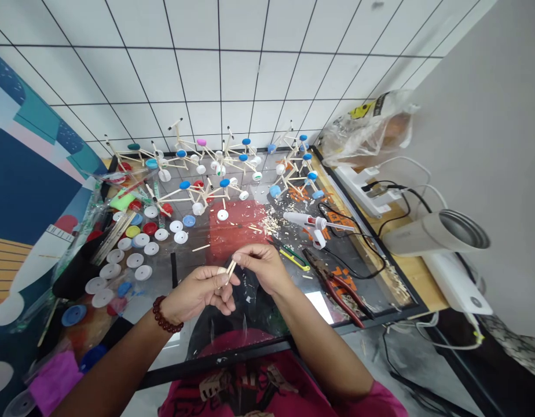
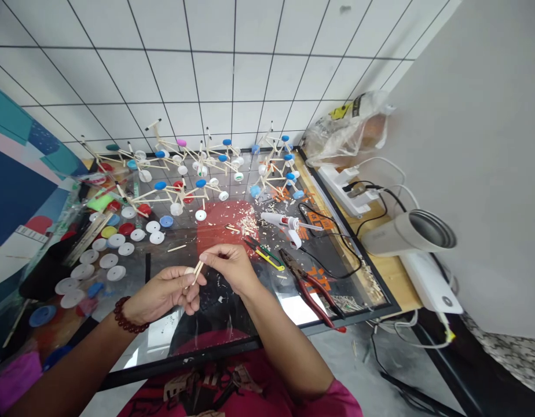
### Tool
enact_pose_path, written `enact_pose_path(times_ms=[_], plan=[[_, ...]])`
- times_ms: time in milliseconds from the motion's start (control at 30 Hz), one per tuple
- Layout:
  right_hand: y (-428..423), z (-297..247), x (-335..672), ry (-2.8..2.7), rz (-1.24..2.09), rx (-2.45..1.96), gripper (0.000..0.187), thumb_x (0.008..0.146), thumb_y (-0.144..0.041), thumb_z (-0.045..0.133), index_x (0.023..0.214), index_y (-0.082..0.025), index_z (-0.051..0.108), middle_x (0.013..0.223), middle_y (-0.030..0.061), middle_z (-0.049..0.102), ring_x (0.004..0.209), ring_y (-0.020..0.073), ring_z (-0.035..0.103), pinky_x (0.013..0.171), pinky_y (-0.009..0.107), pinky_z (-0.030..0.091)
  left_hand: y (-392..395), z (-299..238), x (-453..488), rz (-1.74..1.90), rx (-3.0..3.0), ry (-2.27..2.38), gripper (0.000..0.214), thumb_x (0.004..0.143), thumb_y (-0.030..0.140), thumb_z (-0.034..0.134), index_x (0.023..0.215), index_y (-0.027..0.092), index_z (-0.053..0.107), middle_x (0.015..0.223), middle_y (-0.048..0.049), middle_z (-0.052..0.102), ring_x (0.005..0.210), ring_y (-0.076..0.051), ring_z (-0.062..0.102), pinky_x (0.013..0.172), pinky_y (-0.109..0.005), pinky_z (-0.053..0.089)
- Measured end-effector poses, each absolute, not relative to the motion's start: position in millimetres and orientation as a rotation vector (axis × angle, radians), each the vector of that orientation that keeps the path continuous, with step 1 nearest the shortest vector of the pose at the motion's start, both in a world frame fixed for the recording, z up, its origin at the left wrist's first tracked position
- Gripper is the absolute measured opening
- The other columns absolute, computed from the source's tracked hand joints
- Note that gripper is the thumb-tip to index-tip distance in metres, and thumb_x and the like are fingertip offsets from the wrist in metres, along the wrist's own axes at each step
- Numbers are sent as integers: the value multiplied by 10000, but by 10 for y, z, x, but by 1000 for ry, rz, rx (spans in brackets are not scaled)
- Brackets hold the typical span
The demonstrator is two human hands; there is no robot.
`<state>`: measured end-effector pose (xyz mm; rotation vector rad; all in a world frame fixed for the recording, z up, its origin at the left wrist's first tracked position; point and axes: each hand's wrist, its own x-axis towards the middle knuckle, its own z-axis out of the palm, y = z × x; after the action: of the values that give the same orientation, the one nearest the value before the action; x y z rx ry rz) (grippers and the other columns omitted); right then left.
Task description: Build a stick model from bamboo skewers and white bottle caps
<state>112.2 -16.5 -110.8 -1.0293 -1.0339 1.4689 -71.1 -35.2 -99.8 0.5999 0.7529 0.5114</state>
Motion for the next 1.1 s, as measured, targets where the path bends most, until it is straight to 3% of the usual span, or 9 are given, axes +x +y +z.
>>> enact_pose_path(times_ms=[100, 200, 300, 367, 567, 700, 833, 1100], plan=[[-214, -1050, 1147, -1163, 1054, -1048, 60, 796, -261, 726, 769, -213, 752, 741, 14, 722, 676, 143, 641, 674, 286, 531, -346, -1012, -692, 548, 466, 778, 320, 832, 385, 691, 948, 89, 731, 685, -60, 674, 665, -182, 710, 589, -239, 586], [-273, -990, 1191, -1531, 503, -956, 96, 862, -193, 652, 881, -216, 744, 803, 41, 713, 753, 162, 640, 712, 326, 538, -354, -982, -667, 527, 313, 729, 376, 870, 417, 637, 980, 70, 728, 883, -140, 734, 849, -217, 722, 766, -296, 594], [-304, -1003, 1207, -1922, 136, -697, 162, 876, -144, 617, 996, -192, 716, 828, 53, 717, 806, 179, 633, 715, 348, 535, -358, -943, -679, 639, 250, 690, 235, 908, 288, 608, 985, 100, 726, 1005, -130, 736, 967, -205, 692, 915, -356, 551], [-306, -1046, 1197, -2042, 42, -606, 204, 873, -109, 615, 1051, -169, 692, 847, 52, 722, 835, 181, 632, 725, 345, 532, -349, -933, -703, 689, 231, 702, 193, 918, 218, 587, 987, 103, 725, 984, -114, 740, 934, -178, 691, 908, -336, 550], [-291, -1127, 1151, -2159, 77, -529, 219, 875, -79, 627, 1082, -141, 667, 877, 48, 720, 914, 180, 626, 787, 341, 511, -281, -958, -720, 746, 149, 857, 184, 905, 95, 559, 991, 84, 721, 870, -109, 751, 764, -131, 704, 749, -236, 579], [-259, -1133, 1128, -2148, 285, -688, 226, 879, -193, 668, 1103, -160, 658, 942, 74, 706, 902, 192, 608, 792, 360, 495, -236, -980, -702, 875, 122, 977, 174, 855, 8, 583, 913, 102, 717, 832, -82, 760, 739, -134, 715, 703, -230, 588], [-230, -1155, 1117, -2051, 495, -788, 239, 893, -306, 661, 1107, -201, 662, 937, 66, 705, 863, 180, 620, 791, 351, 485, -243, -1000, -684, 946, 136, 999, 134, 825, 27, 637, 896, 113, 711, 865, -82, 766, 774, -150, 726, 730, -244, 593], [-222, -1273, 1110, -2146, 415, -737, 112, 902, -201, 638, 994, -198, 702, 898, 59, 720, 819, 173, 608, 754, 335, 457, -279, -1035, -660, 984, 271, 1025, 234, 670, 125, 819, 888, 129, 732, 840, -73, 769, 754, -166, 716, 681, -262, 581]])
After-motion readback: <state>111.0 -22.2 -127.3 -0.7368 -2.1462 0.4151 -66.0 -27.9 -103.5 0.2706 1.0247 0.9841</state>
